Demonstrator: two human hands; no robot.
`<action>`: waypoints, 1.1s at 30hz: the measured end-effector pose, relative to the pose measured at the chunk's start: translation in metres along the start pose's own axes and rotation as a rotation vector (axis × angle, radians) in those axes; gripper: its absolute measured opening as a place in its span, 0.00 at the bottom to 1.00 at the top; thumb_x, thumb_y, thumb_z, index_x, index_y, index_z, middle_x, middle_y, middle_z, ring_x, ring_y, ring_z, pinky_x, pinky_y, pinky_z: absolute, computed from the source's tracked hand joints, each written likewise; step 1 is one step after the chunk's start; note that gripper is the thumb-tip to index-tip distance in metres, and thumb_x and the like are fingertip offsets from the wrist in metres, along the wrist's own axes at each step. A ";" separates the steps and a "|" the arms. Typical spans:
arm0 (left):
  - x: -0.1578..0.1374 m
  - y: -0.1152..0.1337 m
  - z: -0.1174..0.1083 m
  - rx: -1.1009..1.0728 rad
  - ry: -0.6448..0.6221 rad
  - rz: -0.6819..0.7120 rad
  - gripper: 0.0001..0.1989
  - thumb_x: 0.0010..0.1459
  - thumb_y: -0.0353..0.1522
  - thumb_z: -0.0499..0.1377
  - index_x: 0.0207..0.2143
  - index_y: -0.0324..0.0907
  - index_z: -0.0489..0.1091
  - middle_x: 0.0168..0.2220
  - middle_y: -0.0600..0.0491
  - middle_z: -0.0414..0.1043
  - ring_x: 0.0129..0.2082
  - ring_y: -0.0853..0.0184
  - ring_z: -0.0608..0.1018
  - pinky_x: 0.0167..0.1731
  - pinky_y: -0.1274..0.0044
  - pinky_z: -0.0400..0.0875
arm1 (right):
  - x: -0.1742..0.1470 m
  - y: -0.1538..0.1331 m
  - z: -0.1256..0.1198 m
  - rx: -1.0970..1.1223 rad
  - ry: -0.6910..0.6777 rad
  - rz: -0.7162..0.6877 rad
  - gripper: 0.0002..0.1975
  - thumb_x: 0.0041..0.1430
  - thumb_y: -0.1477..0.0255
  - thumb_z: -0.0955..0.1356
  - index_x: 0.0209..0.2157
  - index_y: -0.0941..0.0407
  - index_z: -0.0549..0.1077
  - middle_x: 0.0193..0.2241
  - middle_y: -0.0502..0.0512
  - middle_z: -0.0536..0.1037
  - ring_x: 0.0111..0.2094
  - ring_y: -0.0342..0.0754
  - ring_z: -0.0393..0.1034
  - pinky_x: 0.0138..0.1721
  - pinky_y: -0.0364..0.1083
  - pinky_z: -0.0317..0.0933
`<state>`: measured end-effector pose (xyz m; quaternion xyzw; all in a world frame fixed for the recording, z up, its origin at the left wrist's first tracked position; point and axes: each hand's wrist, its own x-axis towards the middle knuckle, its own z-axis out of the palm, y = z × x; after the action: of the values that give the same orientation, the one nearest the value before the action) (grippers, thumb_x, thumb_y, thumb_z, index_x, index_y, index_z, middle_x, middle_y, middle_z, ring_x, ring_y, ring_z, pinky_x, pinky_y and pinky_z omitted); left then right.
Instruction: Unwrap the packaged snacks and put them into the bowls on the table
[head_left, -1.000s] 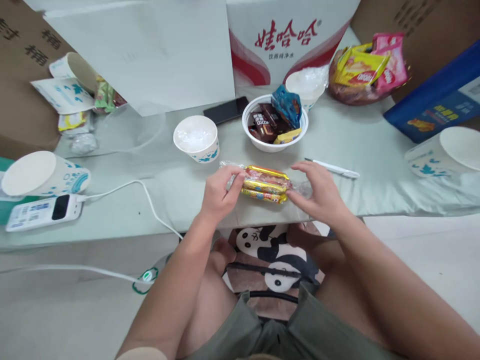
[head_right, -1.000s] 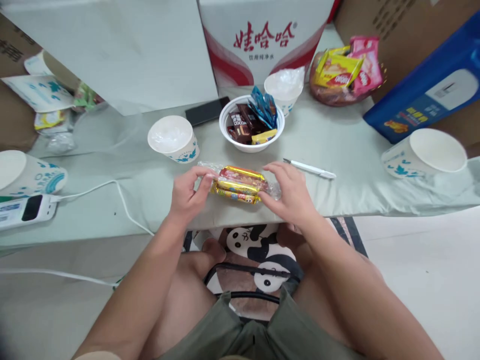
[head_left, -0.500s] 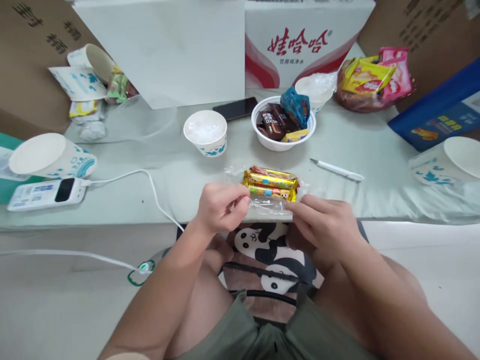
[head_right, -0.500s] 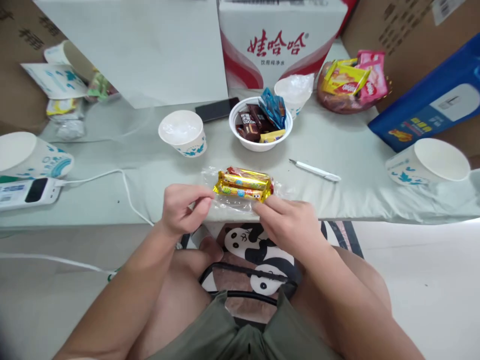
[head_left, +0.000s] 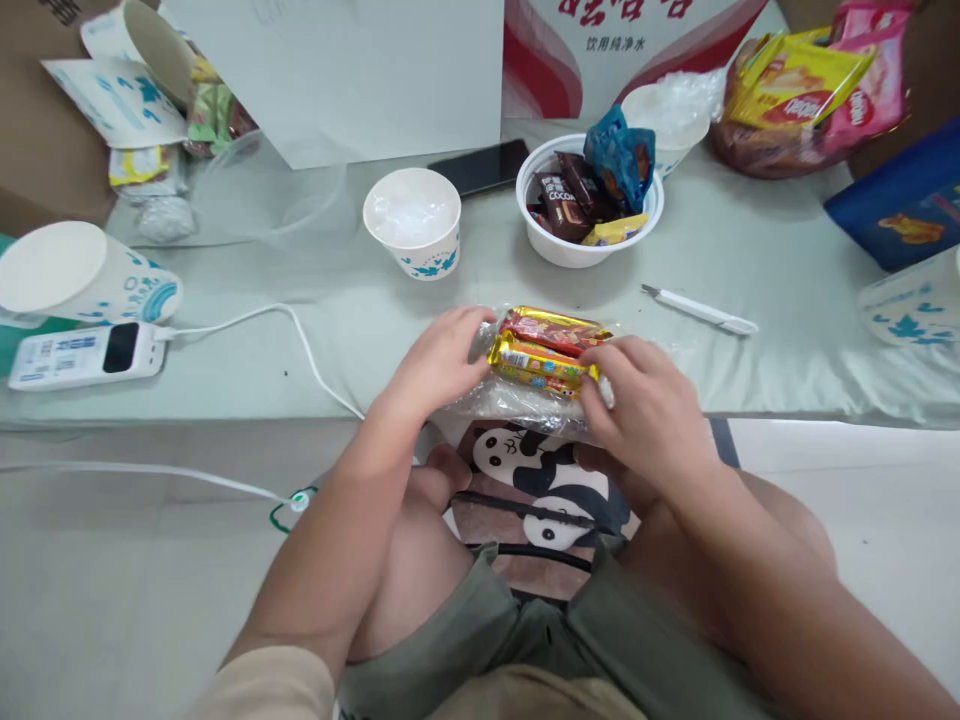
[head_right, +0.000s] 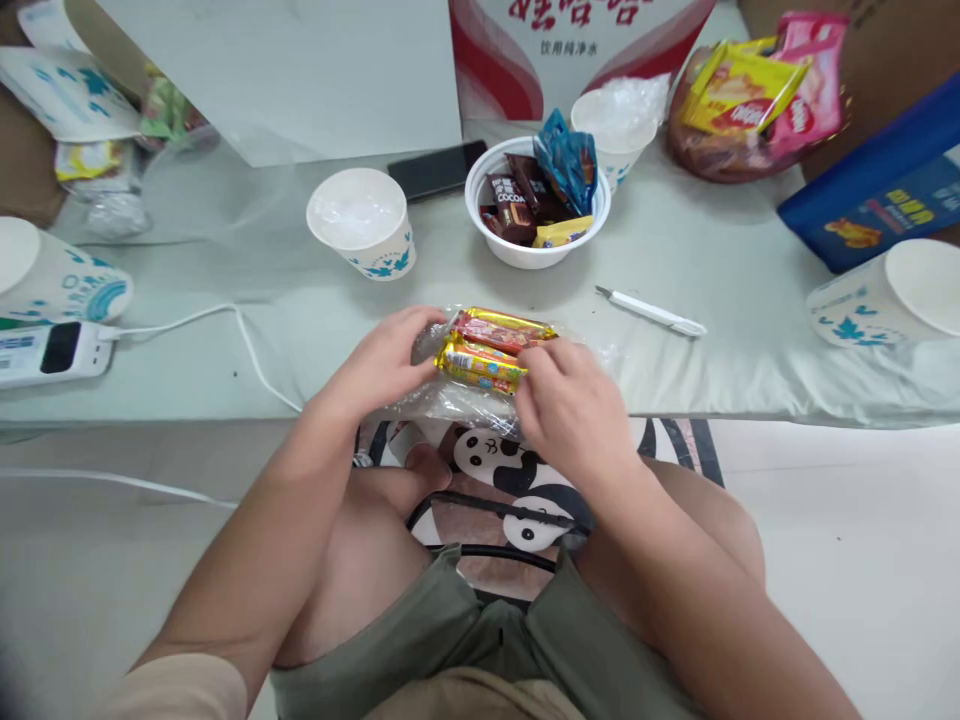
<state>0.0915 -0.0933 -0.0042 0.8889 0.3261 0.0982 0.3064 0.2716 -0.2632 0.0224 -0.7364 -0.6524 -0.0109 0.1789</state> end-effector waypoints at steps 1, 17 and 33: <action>0.002 -0.001 0.001 0.013 0.041 -0.027 0.24 0.54 0.25 0.58 0.54 0.42 0.71 0.56 0.45 0.73 0.57 0.55 0.74 0.59 0.65 0.68 | 0.002 -0.004 0.004 0.050 -0.006 -0.062 0.11 0.65 0.72 0.62 0.44 0.56 0.74 0.46 0.66 0.79 0.48 0.60 0.74 0.45 0.55 0.68; 0.029 0.024 -0.005 -1.163 0.079 -0.263 0.16 0.61 0.47 0.58 0.36 0.45 0.62 0.45 0.51 0.77 0.38 0.66 0.78 0.38 0.74 0.75 | 0.044 0.000 0.042 0.228 -0.124 0.003 0.41 0.50 0.72 0.73 0.66 0.54 0.61 0.68 0.72 0.58 0.69 0.70 0.54 0.63 0.67 0.58; 0.032 0.025 -0.020 -1.640 -0.072 -0.468 0.17 0.61 0.46 0.62 0.47 0.48 0.65 0.40 0.50 0.80 0.36 0.61 0.84 0.30 0.76 0.76 | 0.048 0.019 0.053 0.664 0.096 -0.038 0.57 0.50 0.66 0.75 0.73 0.46 0.41 0.70 0.62 0.57 0.68 0.66 0.58 0.67 0.66 0.57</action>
<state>0.1212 -0.0778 0.0260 0.2981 0.3172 0.2092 0.8757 0.2850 -0.2040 -0.0203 -0.6242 -0.6247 0.1643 0.4394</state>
